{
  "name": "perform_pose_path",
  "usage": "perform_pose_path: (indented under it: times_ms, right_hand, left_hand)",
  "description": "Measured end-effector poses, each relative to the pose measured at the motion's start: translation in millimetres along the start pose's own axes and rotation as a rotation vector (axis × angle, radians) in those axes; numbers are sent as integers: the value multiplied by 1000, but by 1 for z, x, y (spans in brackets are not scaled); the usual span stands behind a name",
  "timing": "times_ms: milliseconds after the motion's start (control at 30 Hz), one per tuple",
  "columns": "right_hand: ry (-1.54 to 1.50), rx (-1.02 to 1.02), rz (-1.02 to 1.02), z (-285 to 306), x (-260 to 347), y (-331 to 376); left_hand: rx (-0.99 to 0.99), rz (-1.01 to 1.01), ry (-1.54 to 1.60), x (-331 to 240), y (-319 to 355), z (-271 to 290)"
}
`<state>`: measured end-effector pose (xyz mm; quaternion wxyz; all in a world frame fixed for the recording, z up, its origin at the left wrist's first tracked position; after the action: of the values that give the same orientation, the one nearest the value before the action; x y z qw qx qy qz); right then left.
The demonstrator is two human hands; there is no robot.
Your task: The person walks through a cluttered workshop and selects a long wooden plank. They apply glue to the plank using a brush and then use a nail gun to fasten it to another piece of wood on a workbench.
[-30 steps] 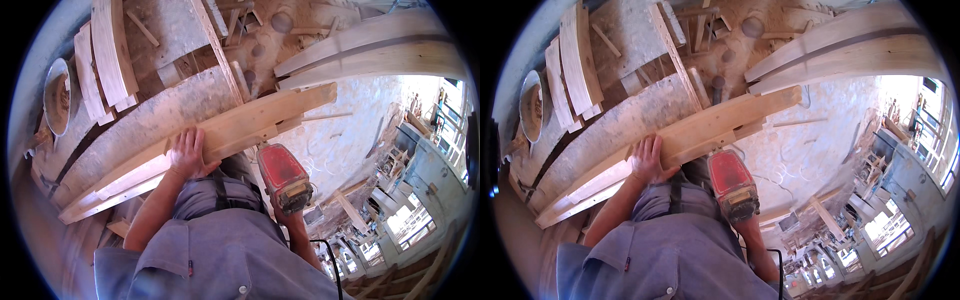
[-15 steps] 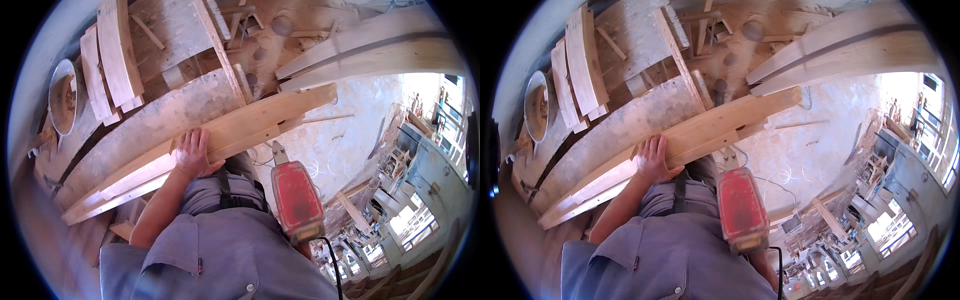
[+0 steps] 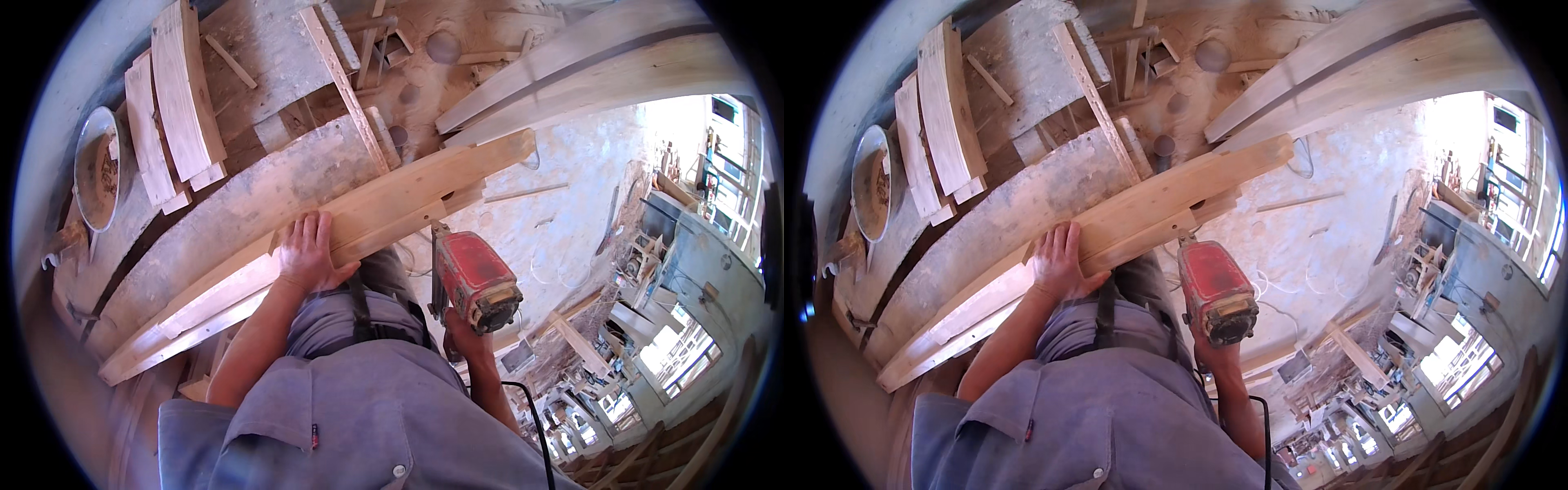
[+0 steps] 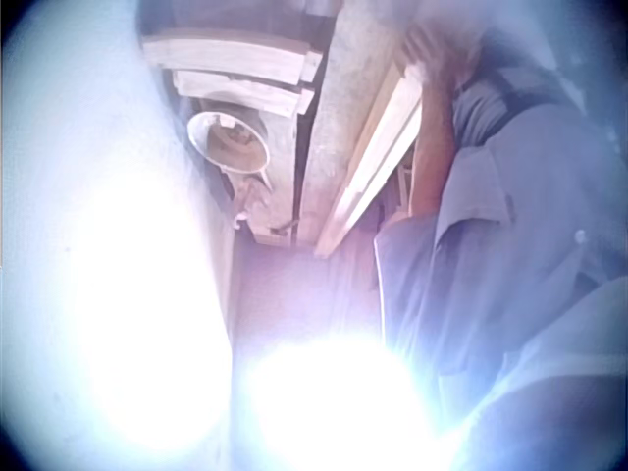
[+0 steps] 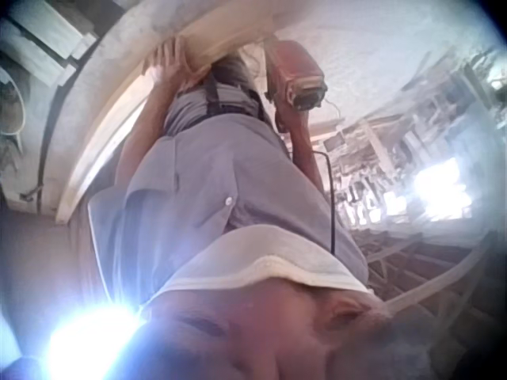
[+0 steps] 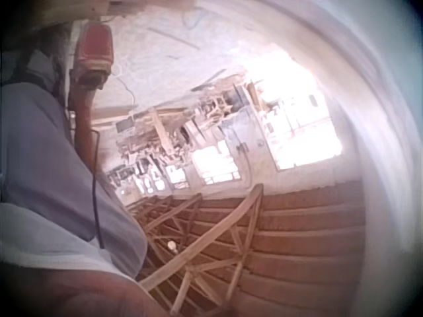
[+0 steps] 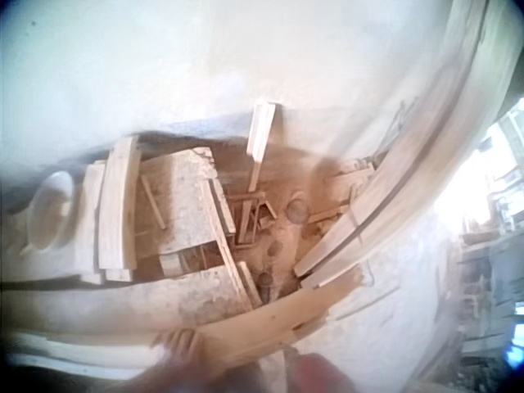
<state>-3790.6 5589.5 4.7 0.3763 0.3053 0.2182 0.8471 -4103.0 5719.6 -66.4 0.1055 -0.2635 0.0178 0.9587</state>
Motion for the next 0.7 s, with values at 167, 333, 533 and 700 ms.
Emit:
perform_pose_path:
  times_ms: [167, 333, 533, 700]
  right_hand:
    - [-82, 3, -128, 13, 4, 4]
    - [-385, 12, -302, 29, 29, 4]
    - [-558, -9, -289, 30, 65, -12]
    - [-890, 126, -117, 29, 122, -40]
  left_hand:
    - [-23, 11, -4, 1, 1, 2]
    - [-3, 2, 7, 0, 1, 0]
    - [-9, 8, 11, -1, 1, 5]
    - [-9, 29, 22, 2, 5, 3]
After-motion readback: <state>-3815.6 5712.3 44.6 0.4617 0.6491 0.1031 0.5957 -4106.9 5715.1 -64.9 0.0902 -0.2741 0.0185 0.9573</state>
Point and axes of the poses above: each hand's wrist, its own y-axis away from the middle knuckle, its own z-axis out of the back of the hand, x = y × z, the point moved 8 cm from there along -y, towards the middle knuckle, and after that the axes turned 14 degrees about -x, right-handed, at the moved point
